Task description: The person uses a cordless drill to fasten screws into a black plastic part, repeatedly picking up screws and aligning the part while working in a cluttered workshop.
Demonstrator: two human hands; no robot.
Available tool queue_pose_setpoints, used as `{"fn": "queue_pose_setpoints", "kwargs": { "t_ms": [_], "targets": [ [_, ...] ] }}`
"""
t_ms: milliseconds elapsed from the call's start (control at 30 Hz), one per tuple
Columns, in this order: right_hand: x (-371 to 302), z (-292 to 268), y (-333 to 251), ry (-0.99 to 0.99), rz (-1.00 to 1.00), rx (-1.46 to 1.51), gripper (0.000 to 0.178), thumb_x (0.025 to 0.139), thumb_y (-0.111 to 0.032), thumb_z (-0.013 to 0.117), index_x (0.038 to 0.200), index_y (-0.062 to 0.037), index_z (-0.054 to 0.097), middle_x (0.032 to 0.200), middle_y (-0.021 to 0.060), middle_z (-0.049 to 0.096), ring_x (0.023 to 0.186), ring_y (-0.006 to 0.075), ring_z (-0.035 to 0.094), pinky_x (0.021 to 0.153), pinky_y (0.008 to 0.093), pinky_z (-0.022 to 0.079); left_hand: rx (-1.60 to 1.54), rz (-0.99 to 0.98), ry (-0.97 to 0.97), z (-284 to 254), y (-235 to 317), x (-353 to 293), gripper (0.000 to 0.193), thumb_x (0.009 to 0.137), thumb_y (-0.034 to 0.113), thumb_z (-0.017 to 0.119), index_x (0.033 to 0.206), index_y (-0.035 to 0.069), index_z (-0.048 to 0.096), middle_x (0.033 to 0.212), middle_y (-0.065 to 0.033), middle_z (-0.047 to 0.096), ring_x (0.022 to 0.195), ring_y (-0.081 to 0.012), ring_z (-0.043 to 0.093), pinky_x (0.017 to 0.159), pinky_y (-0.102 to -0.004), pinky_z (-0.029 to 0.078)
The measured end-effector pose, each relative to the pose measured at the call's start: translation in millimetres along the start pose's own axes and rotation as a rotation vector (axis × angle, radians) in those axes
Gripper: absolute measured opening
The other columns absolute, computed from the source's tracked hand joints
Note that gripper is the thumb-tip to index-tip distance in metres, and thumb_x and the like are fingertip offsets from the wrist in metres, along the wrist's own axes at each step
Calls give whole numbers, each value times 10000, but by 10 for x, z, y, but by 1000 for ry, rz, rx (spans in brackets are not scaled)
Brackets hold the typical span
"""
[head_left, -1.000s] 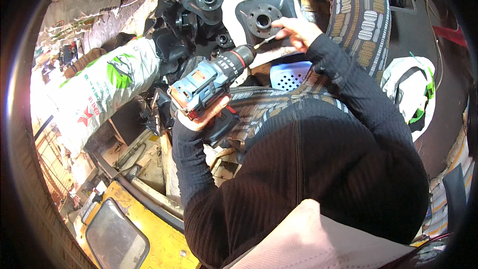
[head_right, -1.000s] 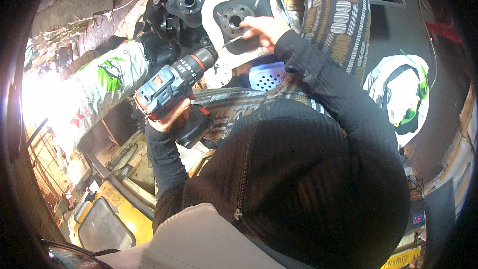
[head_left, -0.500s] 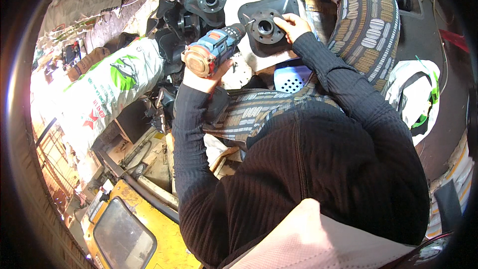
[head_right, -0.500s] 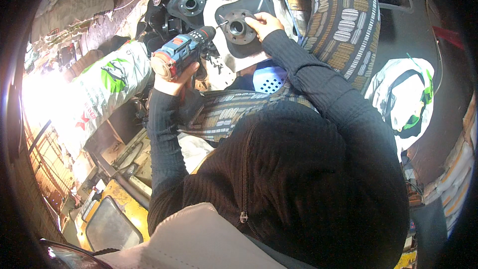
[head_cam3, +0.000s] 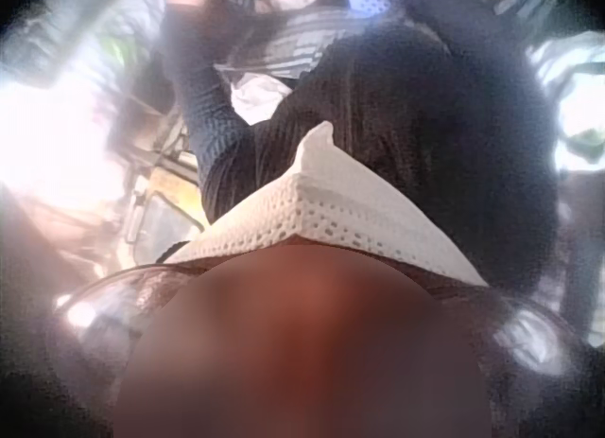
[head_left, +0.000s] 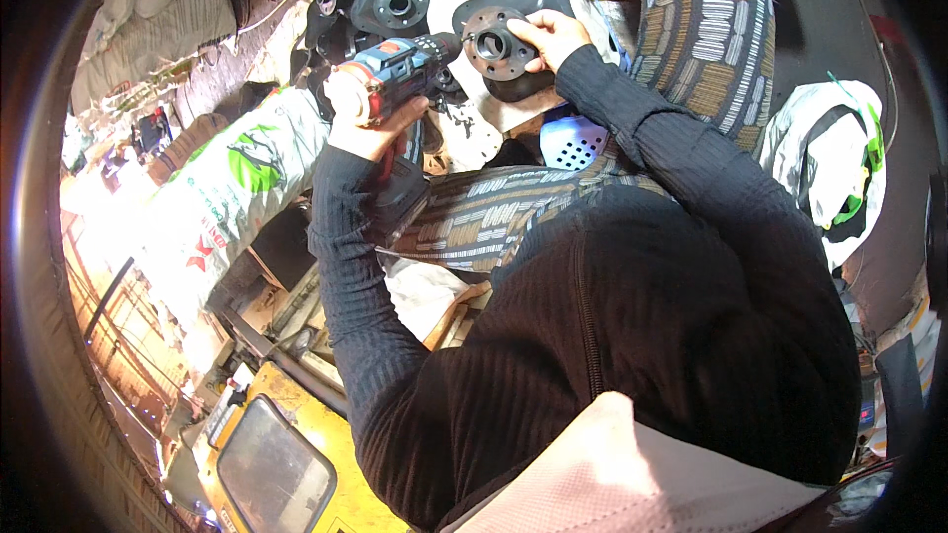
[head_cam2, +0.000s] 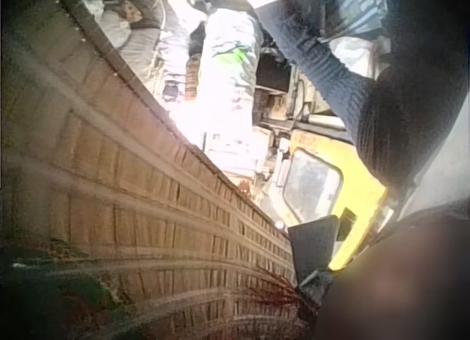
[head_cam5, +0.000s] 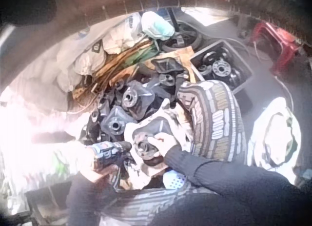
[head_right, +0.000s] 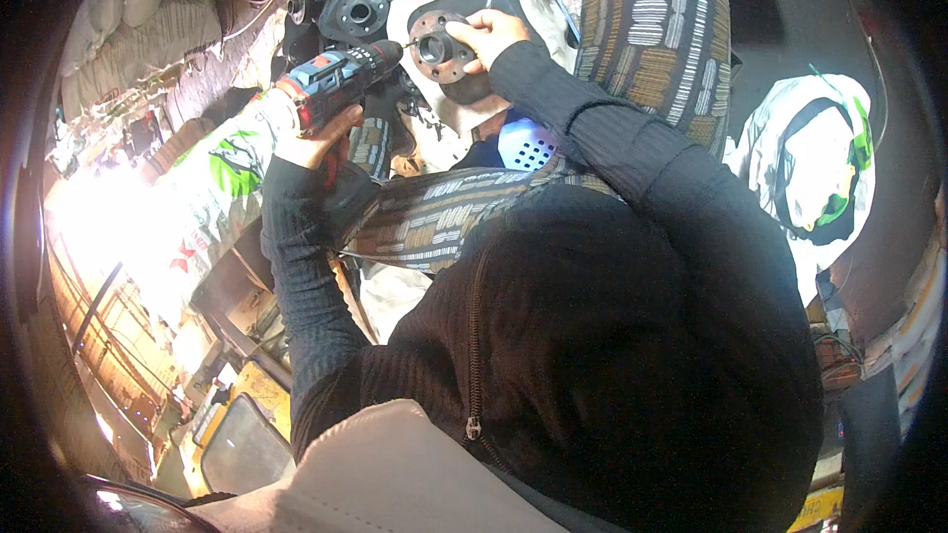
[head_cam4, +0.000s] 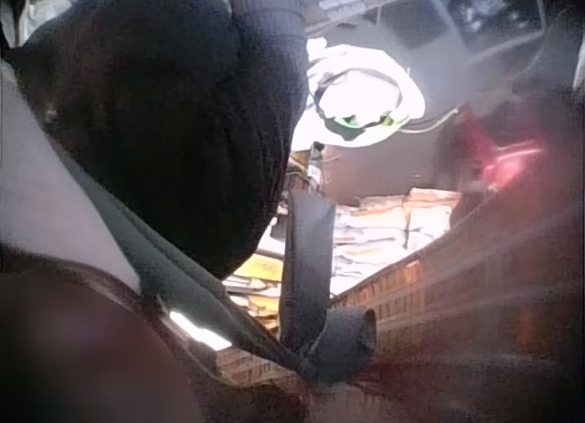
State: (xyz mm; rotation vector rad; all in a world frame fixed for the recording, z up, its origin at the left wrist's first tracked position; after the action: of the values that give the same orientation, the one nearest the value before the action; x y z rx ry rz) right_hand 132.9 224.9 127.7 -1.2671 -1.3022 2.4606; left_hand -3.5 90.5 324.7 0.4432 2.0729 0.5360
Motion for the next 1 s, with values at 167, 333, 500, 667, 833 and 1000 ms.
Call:
{"fn": "queue_pose_setpoints", "kwargs": {
  "t_ms": [167, 333, 500, 667, 833, 1000],
  "targets": [
    [2, 10, 11, -12, 17, 49, 351, 813, -270, 671, 999, 19, 597, 828, 62, 609, 516, 84, 545, 448, 176, 478, -7, -53, 97, 50, -7, -7, 286, 775, 119, 687, 1026, 47, 571, 705, -47, 617, 456, -96, 500, 367, -231, 383],
    [-14, 14, 3, -22, 27, 64, 390, 807, -288, 676, 1023, 25, 590, 849, 73, 613, 519, 84, 544, 460, 182, 482, -50, 112, 54, 34, -69, 43, 269, 773, 117, 687, 1007, 49, 574, 713, -43, 622, 454, -100, 499, 371, -233, 382],
    [20, -10, 52, 9, 39, 32, 366, 802, -282, 682, 1007, 9, 600, 844, 62, 617, 543, 82, 551, 456, 185, 488, 13, 10, 59, 44, -57, 63, 323, 756, 57, 676, 1058, 40, 563, 770, -53, 625, 517, -119, 535, 425, -242, 415],
    [66, -44, 178, 103, 26, -19, 342, 775, -259, 711, 978, -2, 612, 848, 51, 622, 618, 84, 583, 476, 199, 517, 638, 193, -160, -3, -12, 293, 537, 739, 252, 718, 1203, 79, 511, 1151, -108, 539, 1038, -215, 455, 904, -342, 323],
    [90, -48, 242, 128, -11, -84, 312, 769, -255, 717, 946, -15, 623, 810, 42, 617, 627, 80, 588, 481, 206, 525, 707, 352, -129, -118, -230, 503, 564, 746, 288, 697, 1234, 84, 500, 1237, -123, 519, 1186, -265, 451, 1036, -373, 303],
    [85, -46, 222, 108, 10, -70, 300, 777, -251, 712, 951, -26, 617, 774, 20, 595, 598, 65, 573, 470, 198, 516, 963, 615, -101, -132, -388, 516, 537, 728, 278, 715, 1191, 81, 526, 1179, -119, 554, 1121, -261, 508, 981, -359, 373]
  ]
}}
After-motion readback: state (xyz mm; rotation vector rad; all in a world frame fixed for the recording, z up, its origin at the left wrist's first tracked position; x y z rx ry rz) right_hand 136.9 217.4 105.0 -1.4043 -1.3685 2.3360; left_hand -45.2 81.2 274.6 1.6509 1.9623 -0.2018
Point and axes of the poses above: each hand's wrist, its own x-axis towards the middle knuckle, its own z-axis out of the palm, y = z × x, the point moved 1 cm from there along x, towards the middle knuckle
